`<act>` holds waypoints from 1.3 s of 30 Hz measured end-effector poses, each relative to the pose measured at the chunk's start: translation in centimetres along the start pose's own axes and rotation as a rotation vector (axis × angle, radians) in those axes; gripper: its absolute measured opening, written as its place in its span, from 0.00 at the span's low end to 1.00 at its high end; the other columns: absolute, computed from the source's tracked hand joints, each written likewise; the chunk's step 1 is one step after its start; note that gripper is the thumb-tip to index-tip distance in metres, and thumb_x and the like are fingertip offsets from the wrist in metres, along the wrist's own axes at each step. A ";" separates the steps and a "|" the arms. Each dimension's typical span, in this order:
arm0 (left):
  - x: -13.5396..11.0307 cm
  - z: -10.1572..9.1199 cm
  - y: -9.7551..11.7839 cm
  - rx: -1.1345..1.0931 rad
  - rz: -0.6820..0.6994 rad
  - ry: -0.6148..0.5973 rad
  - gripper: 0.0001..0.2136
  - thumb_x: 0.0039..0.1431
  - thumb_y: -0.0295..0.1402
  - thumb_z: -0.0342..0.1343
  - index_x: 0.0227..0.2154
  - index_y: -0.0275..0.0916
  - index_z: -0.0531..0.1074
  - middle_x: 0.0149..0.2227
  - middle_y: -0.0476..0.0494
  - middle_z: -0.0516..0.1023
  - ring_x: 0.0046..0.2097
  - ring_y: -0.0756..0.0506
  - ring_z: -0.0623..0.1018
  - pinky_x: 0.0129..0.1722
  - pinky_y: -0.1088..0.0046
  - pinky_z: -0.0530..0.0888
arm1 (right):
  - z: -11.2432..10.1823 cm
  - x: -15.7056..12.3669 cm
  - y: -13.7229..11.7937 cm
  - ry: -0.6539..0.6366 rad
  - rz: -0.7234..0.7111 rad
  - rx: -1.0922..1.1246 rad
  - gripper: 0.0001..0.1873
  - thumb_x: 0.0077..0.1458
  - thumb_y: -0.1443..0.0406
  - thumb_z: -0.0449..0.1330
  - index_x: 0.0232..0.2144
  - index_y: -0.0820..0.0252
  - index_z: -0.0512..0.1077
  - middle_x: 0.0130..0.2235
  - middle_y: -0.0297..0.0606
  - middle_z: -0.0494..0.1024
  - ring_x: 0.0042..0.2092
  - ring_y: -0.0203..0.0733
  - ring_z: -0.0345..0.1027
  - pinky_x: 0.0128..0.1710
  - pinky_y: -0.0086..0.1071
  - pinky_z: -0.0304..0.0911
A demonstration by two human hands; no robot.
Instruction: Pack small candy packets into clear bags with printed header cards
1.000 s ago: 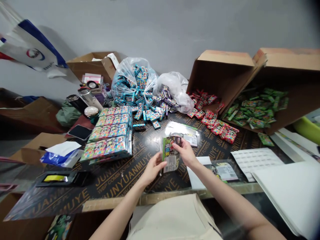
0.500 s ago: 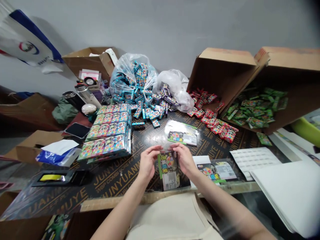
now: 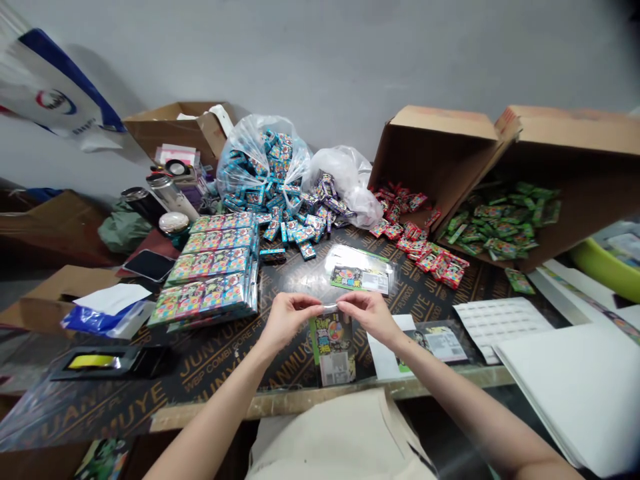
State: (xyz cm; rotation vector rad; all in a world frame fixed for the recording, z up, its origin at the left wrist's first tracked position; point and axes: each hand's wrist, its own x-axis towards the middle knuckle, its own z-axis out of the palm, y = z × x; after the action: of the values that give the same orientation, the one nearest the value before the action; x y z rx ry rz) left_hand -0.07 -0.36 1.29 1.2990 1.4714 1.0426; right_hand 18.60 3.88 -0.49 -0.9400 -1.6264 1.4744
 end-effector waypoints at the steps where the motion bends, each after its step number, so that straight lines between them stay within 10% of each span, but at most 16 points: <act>1: 0.0 0.0 0.1 0.018 0.012 -0.008 0.10 0.43 0.35 0.61 0.26 0.33 0.76 0.26 0.43 0.79 0.28 0.46 0.76 0.31 0.74 0.71 | -0.1 0.1 -0.1 -0.017 -0.006 -0.007 0.10 0.47 0.60 0.60 0.28 0.62 0.75 0.25 0.34 0.75 0.26 0.34 0.65 0.28 0.28 0.62; 9: -1.5 0.8 0.7 0.244 0.330 0.002 0.04 0.47 0.27 0.56 0.22 0.36 0.76 0.30 0.43 0.77 0.32 0.48 0.75 0.35 0.73 0.70 | -1.4 -0.5 0.0 -0.118 -0.108 -0.143 0.11 0.51 0.60 0.57 0.30 0.61 0.75 0.30 0.38 0.77 0.31 0.39 0.70 0.33 0.33 0.66; 15: -1.3 0.6 -0.2 0.066 0.197 0.005 0.02 0.45 0.28 0.60 0.24 0.35 0.76 0.29 0.42 0.78 0.33 0.46 0.77 0.34 0.72 0.73 | -2.3 -2.8 1.7 -0.075 -0.255 -0.255 0.22 0.53 0.61 0.57 0.51 0.52 0.64 0.56 0.42 0.63 0.53 0.46 0.61 0.53 0.43 0.56; 19: -1.3 -1.9 -0.4 -0.093 0.113 0.275 0.05 0.42 0.31 0.62 0.24 0.34 0.76 0.30 0.43 0.79 0.34 0.46 0.77 0.37 0.70 0.73 | -0.7 -4.5 4.5 -0.149 -0.058 -0.165 0.45 0.46 0.60 0.63 0.60 0.50 0.43 0.59 0.44 0.57 0.53 0.47 0.60 0.51 0.42 0.59; 22: -2.3 -4.3 -1.8 -0.164 0.100 0.608 0.10 0.43 0.34 0.62 0.30 0.34 0.75 0.31 0.44 0.78 0.34 0.47 0.76 0.40 0.69 0.73 | 0.7 -3.5 6.3 -0.280 0.034 -0.114 0.35 0.50 0.59 0.59 0.58 0.51 0.51 0.50 0.42 0.68 0.40 0.42 0.70 0.40 0.37 0.66; 27: -6.6 -6.1 -7.6 0.010 -0.058 0.892 0.21 0.39 0.40 0.63 0.36 0.35 0.68 0.29 0.47 0.71 0.32 0.47 0.74 0.35 0.68 0.73 | 1.0 6.5 7.4 0.122 -0.135 -0.539 0.32 0.48 0.56 0.58 0.54 0.56 0.57 0.45 0.44 0.69 0.47 0.48 0.63 0.47 0.43 0.57; 33: -9.8 -6.1 -10.2 0.588 0.001 0.850 0.15 0.48 0.44 0.55 0.35 0.38 0.68 0.35 0.43 0.68 0.38 0.42 0.72 0.40 0.62 0.70 | 4.0 17.5 7.7 0.198 -0.057 -0.974 0.39 0.44 0.52 0.61 0.56 0.59 0.55 0.46 0.52 0.66 0.49 0.57 0.57 0.47 0.50 0.50; 39: -6.2 -4.6 -8.6 0.650 0.085 0.443 0.13 0.56 0.41 0.49 0.37 0.38 0.69 0.41 0.39 0.71 0.45 0.43 0.72 0.45 0.65 0.68 | 4.9 17.8 7.8 0.131 -0.085 -0.892 0.28 0.45 0.69 0.55 0.51 0.67 0.59 0.43 0.52 0.68 0.47 0.52 0.60 0.47 0.45 0.52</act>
State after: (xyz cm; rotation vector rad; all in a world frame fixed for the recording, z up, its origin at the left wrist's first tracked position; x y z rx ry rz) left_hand -6.33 -7.49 -5.34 1.6509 2.2333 0.9806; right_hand 6.35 17.94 -7.84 -1.3651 -2.2169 0.5622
